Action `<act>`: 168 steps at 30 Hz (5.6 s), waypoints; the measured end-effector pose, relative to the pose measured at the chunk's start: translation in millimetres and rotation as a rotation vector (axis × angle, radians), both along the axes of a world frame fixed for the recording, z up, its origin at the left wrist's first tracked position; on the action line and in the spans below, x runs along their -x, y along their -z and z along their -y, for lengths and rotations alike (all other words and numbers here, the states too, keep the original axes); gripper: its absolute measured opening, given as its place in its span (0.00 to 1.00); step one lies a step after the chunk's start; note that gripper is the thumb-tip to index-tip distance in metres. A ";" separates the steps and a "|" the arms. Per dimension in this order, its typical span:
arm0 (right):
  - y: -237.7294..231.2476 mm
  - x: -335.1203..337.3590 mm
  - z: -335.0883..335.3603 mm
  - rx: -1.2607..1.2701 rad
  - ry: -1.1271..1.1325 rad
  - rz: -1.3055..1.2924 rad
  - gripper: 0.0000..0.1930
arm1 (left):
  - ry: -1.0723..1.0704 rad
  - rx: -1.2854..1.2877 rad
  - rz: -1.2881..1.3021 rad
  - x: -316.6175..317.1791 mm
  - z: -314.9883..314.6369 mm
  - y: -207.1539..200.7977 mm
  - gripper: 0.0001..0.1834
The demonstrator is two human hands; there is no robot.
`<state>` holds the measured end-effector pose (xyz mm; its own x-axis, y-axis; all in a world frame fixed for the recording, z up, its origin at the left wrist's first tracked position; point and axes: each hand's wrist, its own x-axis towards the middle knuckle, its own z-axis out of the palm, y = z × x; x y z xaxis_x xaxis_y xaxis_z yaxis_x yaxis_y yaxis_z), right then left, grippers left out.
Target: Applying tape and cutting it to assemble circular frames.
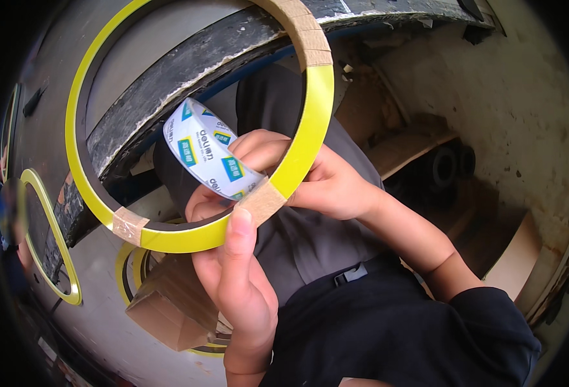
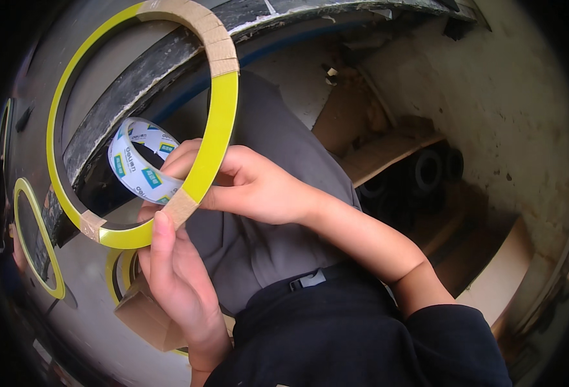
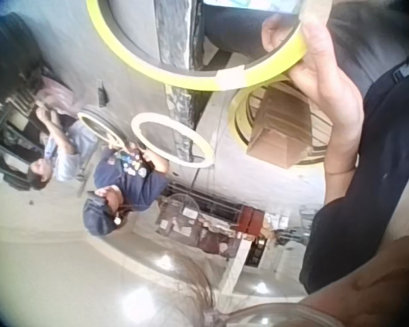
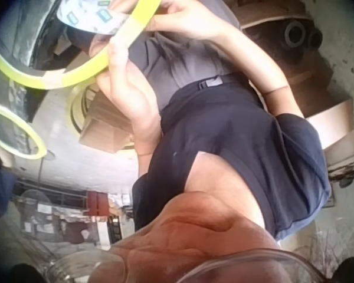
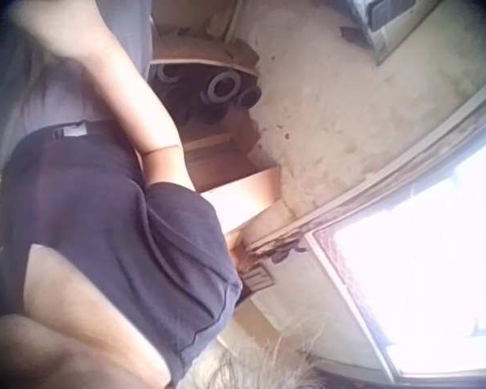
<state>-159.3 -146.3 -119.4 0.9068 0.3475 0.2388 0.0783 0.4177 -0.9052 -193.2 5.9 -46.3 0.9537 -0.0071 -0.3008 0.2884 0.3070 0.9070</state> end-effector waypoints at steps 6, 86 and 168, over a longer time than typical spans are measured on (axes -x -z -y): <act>2.5 8.6 -6.8 -0.135 0.013 -0.152 0.17 | 0.093 -0.057 -0.050 3.8 -10.1 2.2 0.19; -185.1 -19.3 11.9 0.324 -0.529 -1.474 0.30 | 0.042 0.344 0.405 -19.6 0.6 68.5 0.32; -101.2 7.7 22.6 0.193 -0.134 -0.715 0.13 | 0.034 0.133 0.312 -52.7 4.1 47.0 0.09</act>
<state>-167.0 -168.8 -18.1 0.7651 0.4419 -0.4683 -0.5961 0.2110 -0.7747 -140.6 1.8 -93.3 0.9981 -0.0600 0.0113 0.0152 0.4237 0.9057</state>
